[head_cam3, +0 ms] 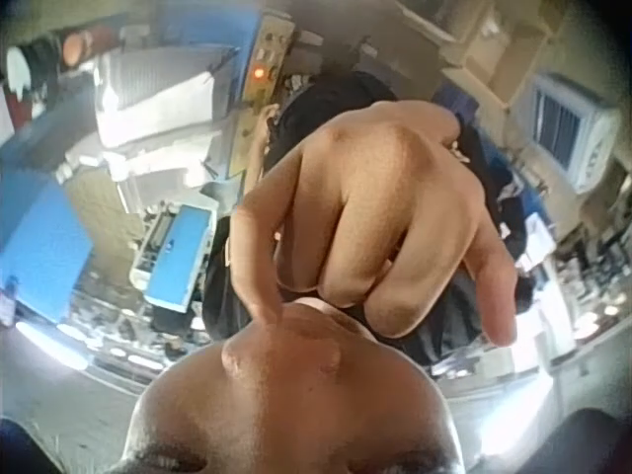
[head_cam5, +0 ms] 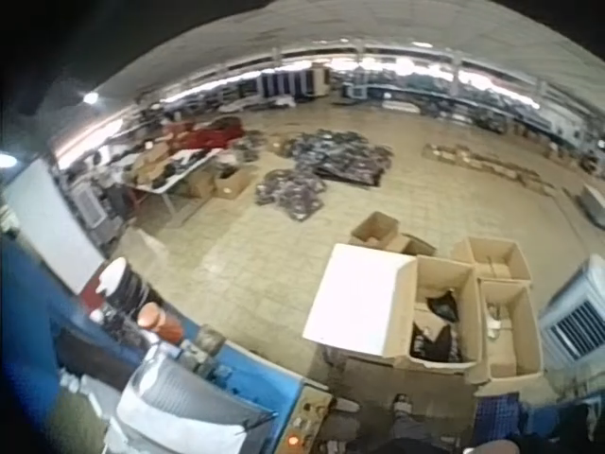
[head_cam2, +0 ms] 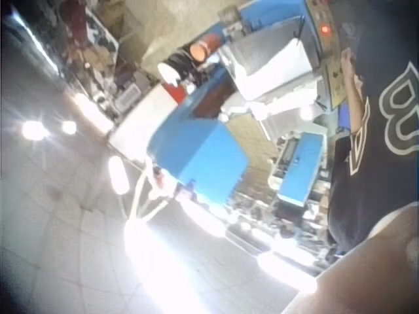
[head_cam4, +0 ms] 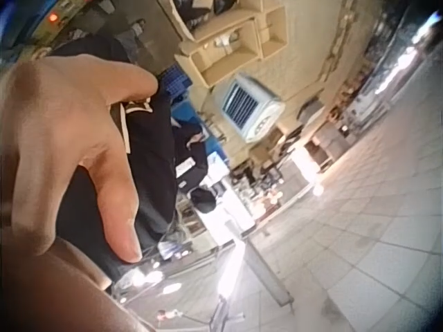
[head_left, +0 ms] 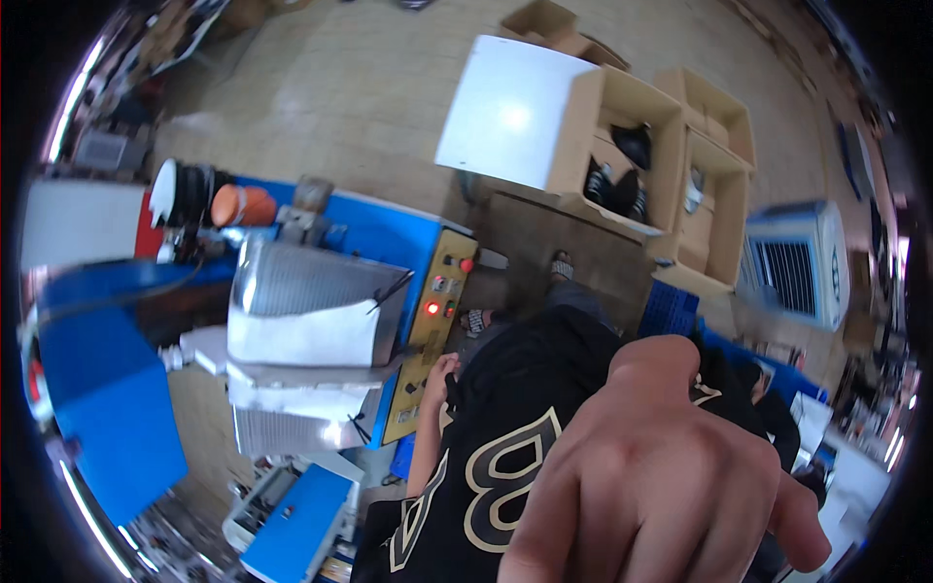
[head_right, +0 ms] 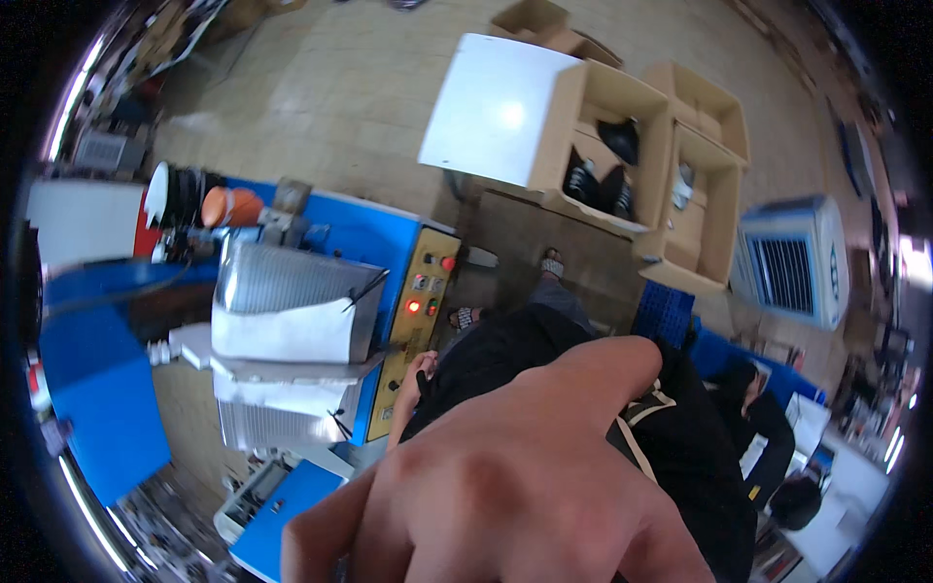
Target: Operating a heat press machine to shape shoe upper components.
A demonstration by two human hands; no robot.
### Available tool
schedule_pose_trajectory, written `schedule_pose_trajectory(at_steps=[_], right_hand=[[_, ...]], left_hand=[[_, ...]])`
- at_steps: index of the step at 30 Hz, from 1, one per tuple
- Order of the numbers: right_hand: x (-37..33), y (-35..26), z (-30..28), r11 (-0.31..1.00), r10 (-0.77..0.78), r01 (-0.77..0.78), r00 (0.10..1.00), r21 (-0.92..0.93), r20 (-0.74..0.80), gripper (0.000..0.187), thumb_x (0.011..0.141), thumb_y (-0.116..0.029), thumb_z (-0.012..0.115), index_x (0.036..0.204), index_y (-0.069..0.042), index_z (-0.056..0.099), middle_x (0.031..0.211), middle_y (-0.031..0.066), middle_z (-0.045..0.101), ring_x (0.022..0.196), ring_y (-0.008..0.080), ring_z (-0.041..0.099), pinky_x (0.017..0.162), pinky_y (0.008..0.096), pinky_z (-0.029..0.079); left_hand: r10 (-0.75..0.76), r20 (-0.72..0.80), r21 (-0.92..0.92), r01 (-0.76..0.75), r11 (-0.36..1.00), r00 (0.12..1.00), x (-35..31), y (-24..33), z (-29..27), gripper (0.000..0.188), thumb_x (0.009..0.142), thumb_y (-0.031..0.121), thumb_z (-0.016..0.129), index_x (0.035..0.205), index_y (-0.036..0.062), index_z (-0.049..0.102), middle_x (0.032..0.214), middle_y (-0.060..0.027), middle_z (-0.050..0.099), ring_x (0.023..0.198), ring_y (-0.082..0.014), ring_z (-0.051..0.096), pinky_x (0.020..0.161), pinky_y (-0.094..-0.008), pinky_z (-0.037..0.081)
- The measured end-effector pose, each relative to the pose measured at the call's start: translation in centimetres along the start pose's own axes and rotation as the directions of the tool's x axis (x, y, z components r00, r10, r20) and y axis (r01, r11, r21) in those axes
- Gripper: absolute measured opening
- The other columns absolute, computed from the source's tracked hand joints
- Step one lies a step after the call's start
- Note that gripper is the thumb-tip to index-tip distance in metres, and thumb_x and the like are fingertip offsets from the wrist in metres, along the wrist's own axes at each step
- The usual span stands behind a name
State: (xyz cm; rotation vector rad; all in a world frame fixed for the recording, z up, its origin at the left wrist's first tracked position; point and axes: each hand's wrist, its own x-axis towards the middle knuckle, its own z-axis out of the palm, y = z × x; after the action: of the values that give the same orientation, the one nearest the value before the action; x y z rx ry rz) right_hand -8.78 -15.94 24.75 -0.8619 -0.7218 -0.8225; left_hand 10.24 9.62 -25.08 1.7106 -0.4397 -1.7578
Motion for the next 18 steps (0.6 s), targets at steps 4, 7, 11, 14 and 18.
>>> schedule_pose_trajectory(at_steps=[4,7,11,14,18], right_hand=[[-3.1,-5.3,-0.8,0.988,-0.141,0.131,0.981,-0.079,-0.133,0.052,0.097,-0.048,0.047,0.083,-0.003,0.066,0.07,0.0095,0.063,0.062,0.0214,0.063,0.093,0.0445,0.045],[-6.9,-11.1,-1.8,0.956,-0.098,0.052,0.984,-0.288,-0.149,0.067,0.101,-0.053,0.029,0.058,-0.007,0.054,0.059,0.0096,0.057,0.052,0.0274,0.059,0.062,0.0539,0.053],[-14.1,-15.6,-9.9,0.577,-0.566,0.102,0.765,-0.81,-0.307,0.056,0.097,-0.055,0.043,0.078,-0.005,0.061,0.067,0.0057,0.055,0.055,0.0177,0.054,0.046,0.0286,0.041],[-26.0,-23.2,-16.2,0.052,-0.822,-0.842,0.269,-0.536,-0.502,0.024,0.095,-0.02,0.061,0.08,-0.002,0.06,0.067,-0.0009,0.053,0.064,0.0035,0.044,0.056,0.021,0.036],[-48.7,-30.3,-22.6,0.062,-0.907,-0.992,-0.104,0.113,-0.408,0.026,0.092,-0.028,0.062,0.091,-0.002,0.065,0.071,0.0094,0.062,0.066,0.0221,0.059,0.066,0.0341,0.049]], left_hand=[[-0.15,-0.005,0.402,0.139,0.905,0.989,2.2,5.8,4.0,0.044,0.095,0.043,0.056,0.109,0.0013,0.063,0.081,-0.0034,0.059,0.069,-0.0114,0.053,0.063,-0.0256,0.043],[-0.071,0.025,0.516,0.048,0.855,0.997,4.4,8.2,7.3,0.046,0.095,0.043,0.056,0.109,0.0003,0.064,0.089,-0.0059,0.064,0.079,-0.0147,0.058,0.074,-0.0275,0.046],[-0.136,0.004,0.611,0.105,0.785,0.991,5.8,7.8,9.2,0.046,0.096,0.042,0.056,0.113,-0.0004,0.062,0.094,-0.0075,0.066,0.09,-0.016,0.059,0.083,-0.0286,0.046],[-0.196,-0.016,0.622,0.163,0.766,0.98,5.1,11.5,12.9,0.042,0.097,0.038,0.055,0.114,-0.0001,0.062,0.094,-0.007,0.066,0.092,-0.0152,0.059,0.083,-0.0279,0.045],[-0.169,-0.056,0.646,0.165,0.745,0.984,4.5,13.5,16.0,0.042,0.098,0.038,0.053,0.113,0.0003,0.063,0.1,-0.01,0.068,0.098,-0.0199,0.062,0.087,-0.0299,0.047]])
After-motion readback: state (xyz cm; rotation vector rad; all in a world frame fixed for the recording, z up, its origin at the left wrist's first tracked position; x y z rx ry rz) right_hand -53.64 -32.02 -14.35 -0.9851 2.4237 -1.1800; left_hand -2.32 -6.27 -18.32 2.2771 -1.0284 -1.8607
